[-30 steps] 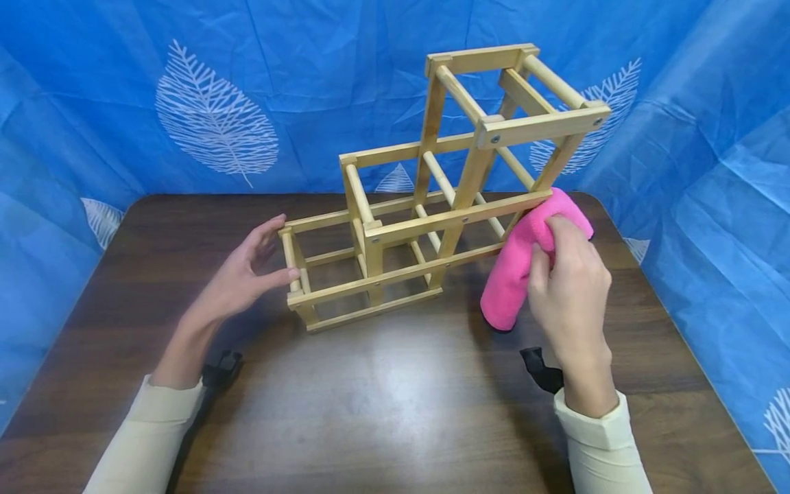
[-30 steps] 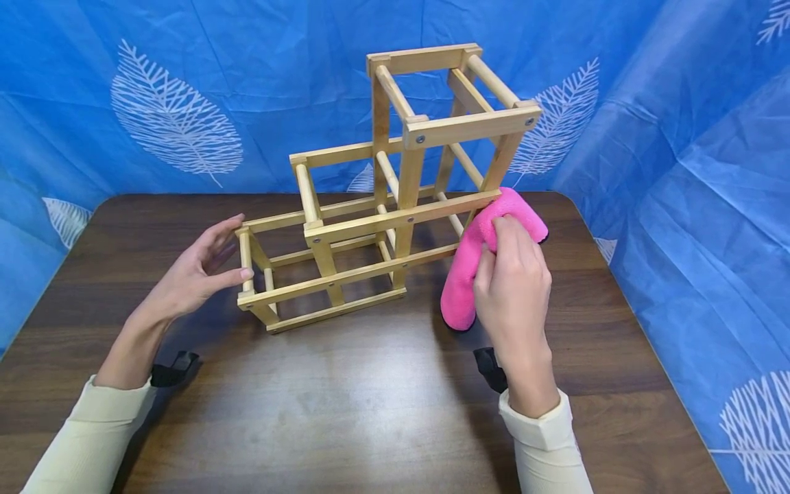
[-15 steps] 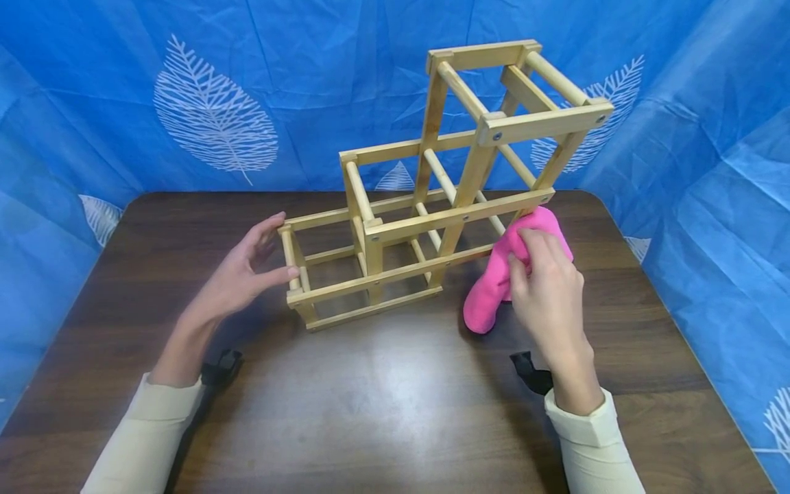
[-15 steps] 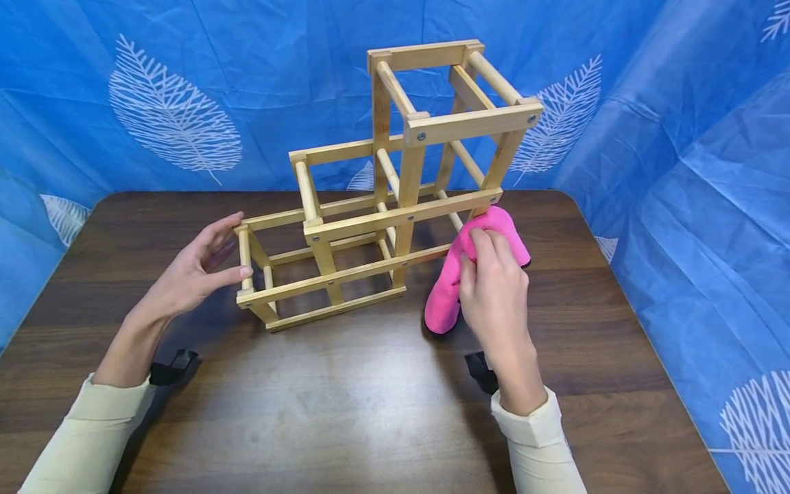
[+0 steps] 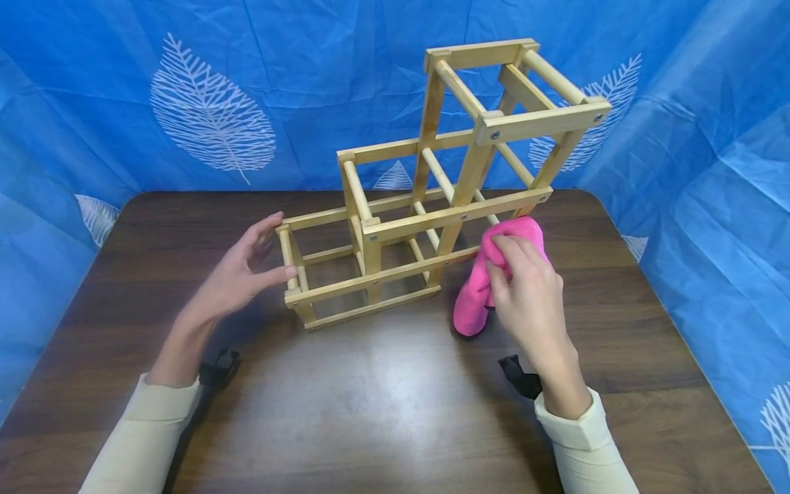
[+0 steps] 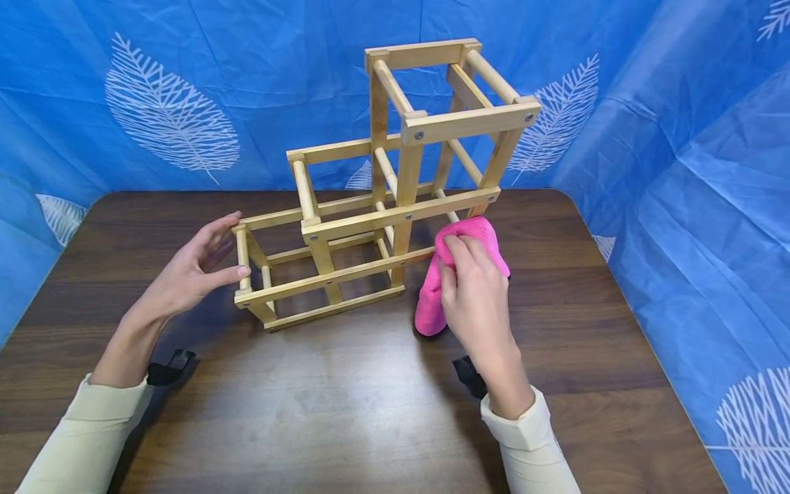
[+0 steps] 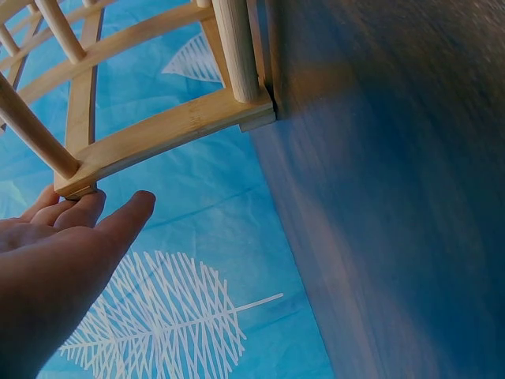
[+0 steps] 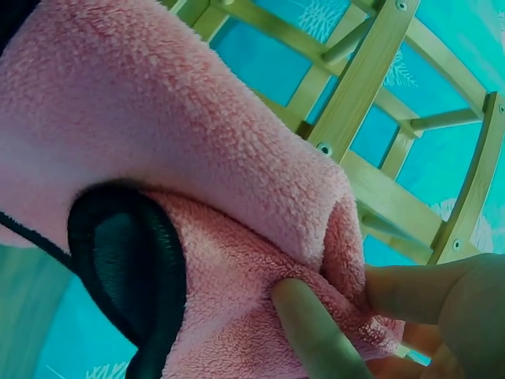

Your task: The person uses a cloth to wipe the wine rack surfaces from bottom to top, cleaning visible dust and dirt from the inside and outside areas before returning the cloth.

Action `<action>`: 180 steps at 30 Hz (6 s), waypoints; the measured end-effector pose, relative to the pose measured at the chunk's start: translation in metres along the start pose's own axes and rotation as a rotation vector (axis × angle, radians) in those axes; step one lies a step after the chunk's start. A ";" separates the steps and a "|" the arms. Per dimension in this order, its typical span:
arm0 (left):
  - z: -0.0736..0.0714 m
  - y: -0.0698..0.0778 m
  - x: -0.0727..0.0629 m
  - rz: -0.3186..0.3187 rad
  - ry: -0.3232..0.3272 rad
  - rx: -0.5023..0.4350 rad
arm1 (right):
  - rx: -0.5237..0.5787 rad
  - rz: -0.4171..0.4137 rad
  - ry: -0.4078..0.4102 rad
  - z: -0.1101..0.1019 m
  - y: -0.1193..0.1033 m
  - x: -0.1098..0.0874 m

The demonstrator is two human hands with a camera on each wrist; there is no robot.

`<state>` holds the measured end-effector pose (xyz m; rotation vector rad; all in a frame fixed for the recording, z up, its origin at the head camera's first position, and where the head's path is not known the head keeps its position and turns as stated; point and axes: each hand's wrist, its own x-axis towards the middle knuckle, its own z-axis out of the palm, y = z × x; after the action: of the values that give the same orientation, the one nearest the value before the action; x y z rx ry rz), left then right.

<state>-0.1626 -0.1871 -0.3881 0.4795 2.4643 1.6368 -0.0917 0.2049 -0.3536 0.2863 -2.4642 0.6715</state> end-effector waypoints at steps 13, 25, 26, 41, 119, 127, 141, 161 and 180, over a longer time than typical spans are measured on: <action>0.000 0.001 0.002 -0.007 -0.014 -0.007 | 0.058 -0.070 -0.062 0.008 -0.028 -0.002; 0.000 0.000 0.001 0.013 -0.022 -0.014 | 0.052 -0.125 -0.060 0.015 -0.041 -0.008; 0.000 0.000 0.001 0.016 -0.023 -0.015 | 0.053 -0.132 -0.063 0.015 -0.043 -0.008; 0.000 0.001 -0.001 0.006 -0.018 -0.005 | 0.087 -0.289 -0.087 0.033 -0.075 -0.013; 0.000 0.003 0.001 -0.012 -0.016 -0.014 | -0.070 -0.372 -0.083 0.028 -0.109 -0.026; -0.001 0.002 0.001 -0.016 -0.021 -0.011 | -0.098 -0.299 -0.067 0.018 -0.090 -0.022; -0.002 0.002 0.001 -0.035 -0.029 -0.006 | 0.245 -0.109 0.098 -0.012 -0.079 -0.008; 0.000 0.003 0.002 -0.010 -0.009 0.010 | 0.231 -0.243 0.082 0.044 -0.120 -0.002; -0.001 0.003 0.002 0.000 -0.014 0.010 | 0.280 -0.217 0.170 0.048 -0.112 -0.001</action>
<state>-0.1643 -0.1866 -0.3847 0.4898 2.4634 1.6168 -0.0751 0.0848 -0.3435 0.5711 -2.1380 0.9062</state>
